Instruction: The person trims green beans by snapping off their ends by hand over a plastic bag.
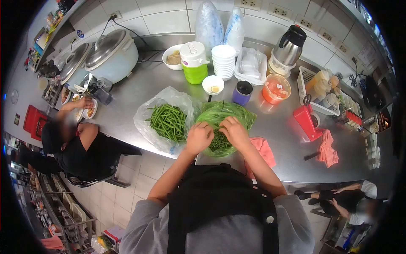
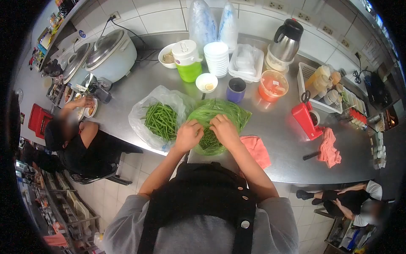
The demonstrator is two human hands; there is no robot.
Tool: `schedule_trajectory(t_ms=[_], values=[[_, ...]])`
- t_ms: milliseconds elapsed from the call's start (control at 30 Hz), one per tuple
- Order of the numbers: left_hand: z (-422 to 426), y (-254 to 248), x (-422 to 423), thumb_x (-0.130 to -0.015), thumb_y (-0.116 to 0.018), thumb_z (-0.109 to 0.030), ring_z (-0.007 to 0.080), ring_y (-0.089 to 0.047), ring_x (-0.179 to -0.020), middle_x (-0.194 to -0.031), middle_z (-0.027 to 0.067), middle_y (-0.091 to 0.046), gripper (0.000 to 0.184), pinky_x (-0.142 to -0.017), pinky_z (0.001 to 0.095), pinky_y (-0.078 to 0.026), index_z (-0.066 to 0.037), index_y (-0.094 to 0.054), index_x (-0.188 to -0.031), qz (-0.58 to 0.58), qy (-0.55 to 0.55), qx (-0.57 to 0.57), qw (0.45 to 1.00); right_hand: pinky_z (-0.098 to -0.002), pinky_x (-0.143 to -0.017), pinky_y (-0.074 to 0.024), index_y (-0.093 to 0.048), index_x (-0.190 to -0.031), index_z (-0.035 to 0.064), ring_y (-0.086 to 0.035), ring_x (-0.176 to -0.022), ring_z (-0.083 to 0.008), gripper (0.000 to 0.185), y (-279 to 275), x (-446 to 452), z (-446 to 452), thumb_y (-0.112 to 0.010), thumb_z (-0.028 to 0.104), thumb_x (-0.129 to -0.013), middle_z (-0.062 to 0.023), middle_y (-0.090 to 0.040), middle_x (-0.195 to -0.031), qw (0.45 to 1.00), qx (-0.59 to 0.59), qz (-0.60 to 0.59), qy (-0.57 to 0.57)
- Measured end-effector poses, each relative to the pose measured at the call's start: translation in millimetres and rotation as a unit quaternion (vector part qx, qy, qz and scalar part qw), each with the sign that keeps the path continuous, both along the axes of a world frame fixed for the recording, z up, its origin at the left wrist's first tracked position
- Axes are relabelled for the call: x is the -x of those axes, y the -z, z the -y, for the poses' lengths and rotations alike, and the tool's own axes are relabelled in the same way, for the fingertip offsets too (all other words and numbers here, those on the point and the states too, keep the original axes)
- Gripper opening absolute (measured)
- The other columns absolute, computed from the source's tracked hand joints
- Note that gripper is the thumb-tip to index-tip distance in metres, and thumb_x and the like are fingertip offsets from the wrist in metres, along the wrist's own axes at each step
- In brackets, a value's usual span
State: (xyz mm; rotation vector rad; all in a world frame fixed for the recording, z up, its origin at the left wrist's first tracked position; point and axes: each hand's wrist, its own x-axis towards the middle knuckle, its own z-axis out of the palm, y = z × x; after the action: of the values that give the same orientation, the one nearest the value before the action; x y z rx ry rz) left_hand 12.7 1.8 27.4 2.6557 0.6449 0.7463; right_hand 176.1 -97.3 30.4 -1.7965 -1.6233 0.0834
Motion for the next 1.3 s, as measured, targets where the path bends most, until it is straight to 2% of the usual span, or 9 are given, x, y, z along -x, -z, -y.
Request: schedule_trajectory(t_ms=[167, 233, 367, 800, 867, 967, 1200, 1267, 1300], values=[[-11.7, -1.6, 8.7, -0.088, -0.063, -0.015, 0.0193, -0.064, -0.078, -0.087, 0.009, -0.068, 0.016, -0.078, 0.0305, -0.049, -0.002, -0.071, -0.091, 0.143, -0.049, 0.356, 0.922, -0.0337, -0.073, -0.0522, -0.068, -0.096, 0.0019, -0.064, -0.081, -0.0256, 0.012, 12.5, -5.9, 6.2, -0.068, 0.009, -0.086, -0.0079, -0.065, -0.088, 0.991, 0.016, -0.134, -0.001], [-11.6, 0.9, 8.4, -0.092, -0.06, -0.017, 0.017, -0.064, -0.083, -0.092, 0.0081, -0.069, 0.02, -0.079, 0.03, -0.048, -0.001, -0.071, -0.095, 0.14, -0.01, 0.459, 0.877, -0.0277, -0.072, -0.0529, -0.067, -0.098, -0.0002, -0.066, -0.076, -0.0161, 0.015, 12.5, -7.4, 3.1, -0.065, 0.013, -0.093, -0.0063, -0.068, -0.088, 0.834, 0.015, -0.552, 0.013], [-4.7, 4.0, 8.3, -0.099, -0.051, -0.022, 0.0151, -0.064, -0.093, -0.102, 0.0074, -0.07, 0.032, -0.084, 0.0285, -0.047, 0.004, -0.068, -0.106, 0.107, 0.084, 0.637, 0.758, -0.0245, -0.073, -0.0534, -0.065, -0.101, -0.0005, -0.065, -0.08, -0.0105, 0.019, -4.6, -6.0, 2.5, -0.061, 0.018, -0.098, -0.0057, -0.068, -0.09, 0.798, -0.013, -0.602, 0.025], [3.8, 14.1, 8.8, -0.094, -0.061, -0.02, 0.0158, -0.065, -0.083, -0.091, 0.0077, -0.069, 0.025, -0.079, 0.0306, -0.051, 0.002, -0.069, -0.104, 0.111, 0.09, 0.594, 0.792, -0.0269, -0.069, -0.054, -0.064, -0.098, -0.0018, -0.066, -0.077, -0.013, 0.013, -10.1, 3.9, 3.4, -0.062, 0.011, -0.095, -0.0074, -0.067, -0.089, 0.876, -0.039, -0.476, 0.066], [7.7, 3.8, 9.2, -0.087, -0.065, -0.014, 0.0231, -0.067, -0.078, -0.092, 0.0132, -0.069, 0.02, -0.075, 0.0345, -0.052, -0.001, -0.069, -0.101, 0.03, 0.055, 0.385, 0.921, -0.0292, -0.069, -0.0542, -0.064, -0.097, -0.0018, -0.066, -0.077, -0.0158, 0.011, -17.9, 16.3, 5.0, -0.062, 0.008, -0.094, -0.0089, -0.068, -0.09, 0.899, -0.043, -0.428, 0.082], [8.0, 4.7, 6.9, -0.082, -0.067, -0.014, 0.0322, -0.065, -0.078, -0.091, 0.0172, -0.067, 0.016, -0.072, 0.0389, -0.052, -0.002, -0.068, -0.093, -0.059, 0.057, 0.176, 0.981, -0.0382, -0.076, -0.0537, -0.065, -0.1, 0.0004, -0.066, -0.087, -0.0322, 0.013, -48.3, 38.5, 8.7, -0.064, 0.0, -0.087, -0.0169, -0.068, -0.098, 0.973, -0.158, -0.157, 0.056], [20.2, 77.5, -6.3, -0.082, -0.06, -0.019, 0.039, -0.063, -0.093, -0.096, 0.019, -0.066, 0.019, -0.084, 0.0493, -0.048, -0.003, -0.068, -0.088, 0.154, 0.032, 0.143, 0.977, -0.038, -0.076, -0.0539, -0.066, -0.106, 0.0012, -0.067, -0.089, -0.0316, 0.02, -112.2, 85.8, -20.2, -0.063, 0.0, -0.086, -0.0178, -0.068, -0.099, 0.918, -0.347, -0.137, -0.136], [15.2, 78.9, -9.4, -0.084, -0.059, -0.02, 0.0399, -0.063, -0.094, -0.097, 0.0205, -0.066, 0.021, -0.084, 0.05, -0.048, -0.002, -0.069, -0.09, 0.24, 0.02, 0.146, 0.959, -0.0432, -0.079, -0.0532, -0.067, -0.106, 0.0014, -0.065, -0.093, -0.0381, 0.02, -67.2, 81.5, -49.1, -0.062, 0.004, -0.087, -0.0215, -0.067, -0.101, 0.979, -0.116, -0.141, -0.091], [6.4, 74.1, -5.2, -0.085, -0.059, -0.02, 0.0412, -0.063, -0.094, -0.099, 0.0233, -0.066, 0.022, -0.083, 0.0511, -0.049, -0.001, -0.068, -0.094, 0.108, 0.019, 0.167, 0.98, -0.0485, -0.079, -0.051, -0.066, -0.105, -0.0029, -0.065, -0.091, -0.0407, 0.023, -38.2, 63.2, -55.2, -0.056, 0.008, -0.087, -0.0231, -0.067, -0.093, 0.988, -0.022, -0.106, -0.109]])
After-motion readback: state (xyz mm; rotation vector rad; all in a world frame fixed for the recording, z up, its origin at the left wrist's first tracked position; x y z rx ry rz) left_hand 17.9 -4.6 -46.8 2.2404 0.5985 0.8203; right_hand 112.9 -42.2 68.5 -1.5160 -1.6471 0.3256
